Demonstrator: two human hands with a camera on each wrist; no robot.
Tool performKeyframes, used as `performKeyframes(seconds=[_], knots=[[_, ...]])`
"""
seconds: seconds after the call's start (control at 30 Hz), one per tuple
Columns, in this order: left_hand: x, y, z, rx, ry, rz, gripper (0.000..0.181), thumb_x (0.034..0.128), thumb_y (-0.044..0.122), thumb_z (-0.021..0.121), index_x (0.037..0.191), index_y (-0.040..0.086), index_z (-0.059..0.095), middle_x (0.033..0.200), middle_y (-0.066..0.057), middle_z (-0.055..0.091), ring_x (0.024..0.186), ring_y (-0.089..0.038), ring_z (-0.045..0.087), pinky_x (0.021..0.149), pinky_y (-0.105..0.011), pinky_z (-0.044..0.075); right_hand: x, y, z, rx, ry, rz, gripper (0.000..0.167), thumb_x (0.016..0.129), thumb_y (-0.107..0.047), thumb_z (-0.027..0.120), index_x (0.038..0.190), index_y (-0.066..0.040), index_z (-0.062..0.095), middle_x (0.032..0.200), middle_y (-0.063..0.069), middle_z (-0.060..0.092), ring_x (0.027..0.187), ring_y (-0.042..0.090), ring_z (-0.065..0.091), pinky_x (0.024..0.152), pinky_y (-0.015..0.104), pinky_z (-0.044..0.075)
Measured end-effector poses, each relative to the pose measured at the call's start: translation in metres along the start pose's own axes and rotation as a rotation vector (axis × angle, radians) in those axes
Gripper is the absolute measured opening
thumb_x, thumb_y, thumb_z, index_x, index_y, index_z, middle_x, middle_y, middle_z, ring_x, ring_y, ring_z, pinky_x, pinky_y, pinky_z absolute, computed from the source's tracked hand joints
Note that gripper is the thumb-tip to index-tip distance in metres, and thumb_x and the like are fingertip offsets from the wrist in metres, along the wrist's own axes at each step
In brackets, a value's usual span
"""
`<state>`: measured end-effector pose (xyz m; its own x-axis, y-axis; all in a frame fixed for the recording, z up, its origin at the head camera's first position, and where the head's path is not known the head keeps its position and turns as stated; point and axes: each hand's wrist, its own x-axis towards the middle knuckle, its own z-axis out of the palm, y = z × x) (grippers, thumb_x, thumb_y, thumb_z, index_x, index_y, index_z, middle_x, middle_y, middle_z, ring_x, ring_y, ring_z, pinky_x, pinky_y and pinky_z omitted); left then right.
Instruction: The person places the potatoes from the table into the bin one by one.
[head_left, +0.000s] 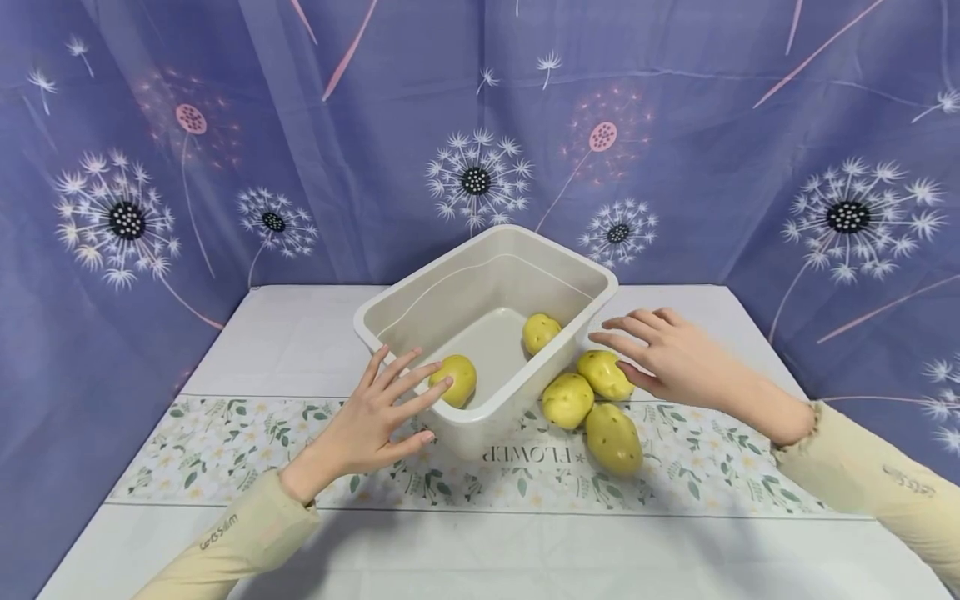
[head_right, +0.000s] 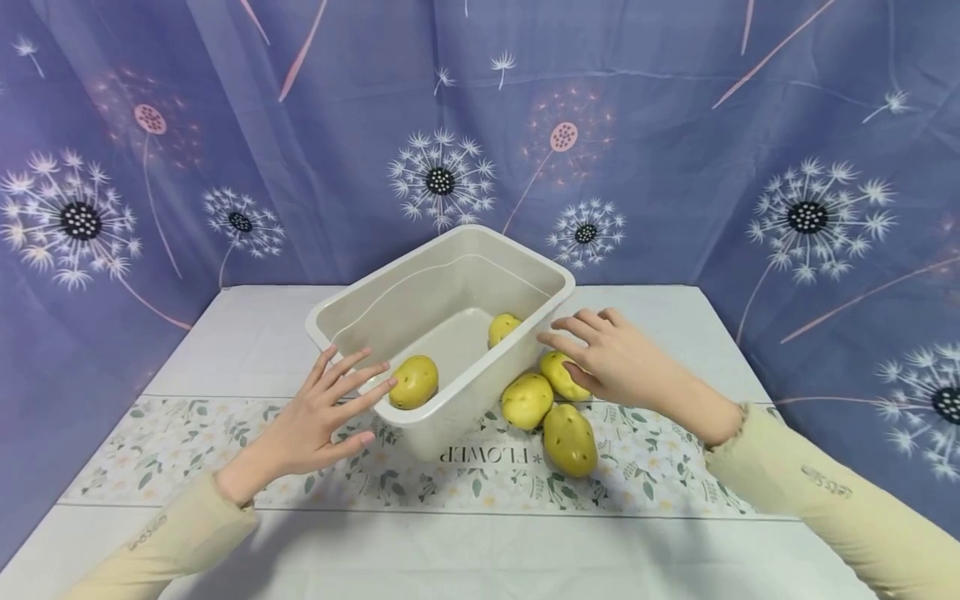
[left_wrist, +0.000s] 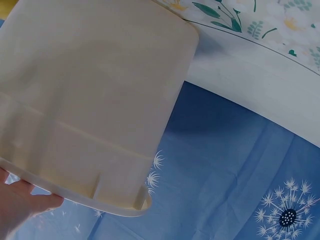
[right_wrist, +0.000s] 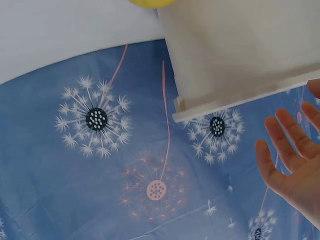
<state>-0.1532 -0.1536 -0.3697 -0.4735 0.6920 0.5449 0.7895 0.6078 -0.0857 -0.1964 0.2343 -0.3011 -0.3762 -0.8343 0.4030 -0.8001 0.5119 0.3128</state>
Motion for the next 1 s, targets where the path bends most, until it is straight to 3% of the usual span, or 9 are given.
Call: performKeyframes(seconds=[0.17,0.3,0.47,0.6,0.7,1.0], knots=[[0.0,0.0,0.0,0.003,0.004,0.002,0.057,0.0922,0.054,0.021,0.133,0.02,0.042,0.137,-0.004,0.04,0.132,-0.029,0.027,0.11,-0.054,0.006,-0.016,-0.013,0.01,-0.003,-0.024,0.008,0.056,0.095,-0.04,0.014,0.121,-0.009,0.052,0.109,0.009,0.059,0.094,0.025,0.052,0.07,0.039,0.043],[0.0,0.001,0.0,0.004,0.0,0.0,0.057,0.0922,0.054,0.021,0.133,0.02,0.043,0.137,-0.004,0.04,0.132,-0.029,0.027,0.11,-0.054,0.006,-0.026,-0.023,0.023,0.003,-0.043,-0.004,0.055,0.095,-0.039,0.014,0.12,-0.007,0.051,0.11,0.009,0.058,0.095,0.025,0.052,0.07,0.039,0.043],[-0.001,0.001,-0.001,0.012,0.002,-0.005,0.058,0.0923,0.054,0.02,0.133,0.02,0.042,0.136,-0.004,0.041,0.131,-0.03,0.029,0.11,-0.054,0.006,-0.035,-0.031,0.041,-0.01,-0.052,-0.02,0.043,0.09,-0.035,0.043,0.121,-0.006,0.05,0.112,0.01,0.057,0.096,0.026,0.052,0.07,0.038,0.043],[-0.001,0.001,-0.001,0.013,0.006,-0.005,0.058,0.0923,0.054,0.021,0.133,0.019,0.043,0.135,-0.005,0.043,0.131,-0.029,0.028,0.11,-0.054,0.006,-0.039,-0.038,0.053,-0.032,-0.08,-0.029,0.059,0.073,-0.038,0.065,0.12,-0.006,0.051,0.112,0.011,0.057,0.096,0.027,0.052,0.069,0.038,0.042],[-0.001,0.001,0.0,0.007,0.012,-0.003,0.057,0.0921,0.053,0.024,0.132,0.019,0.044,0.134,-0.006,0.044,0.131,-0.029,0.028,0.11,-0.054,0.006,-0.043,-0.043,0.06,-0.03,-0.119,-0.034,0.066,0.066,-0.042,0.07,0.119,-0.005,0.053,0.113,0.012,0.057,0.096,0.027,0.051,0.069,0.038,0.041],[0.001,0.001,-0.001,-0.004,0.013,-0.004,0.056,0.0922,0.053,0.025,0.132,0.019,0.043,0.134,-0.007,0.045,0.13,-0.031,0.03,0.11,-0.054,0.006,-0.057,-0.05,0.072,0.044,-0.246,0.006,0.073,0.062,-0.052,0.071,0.122,-0.015,0.053,0.124,0.017,0.05,0.107,0.036,0.048,0.073,0.049,0.044]])
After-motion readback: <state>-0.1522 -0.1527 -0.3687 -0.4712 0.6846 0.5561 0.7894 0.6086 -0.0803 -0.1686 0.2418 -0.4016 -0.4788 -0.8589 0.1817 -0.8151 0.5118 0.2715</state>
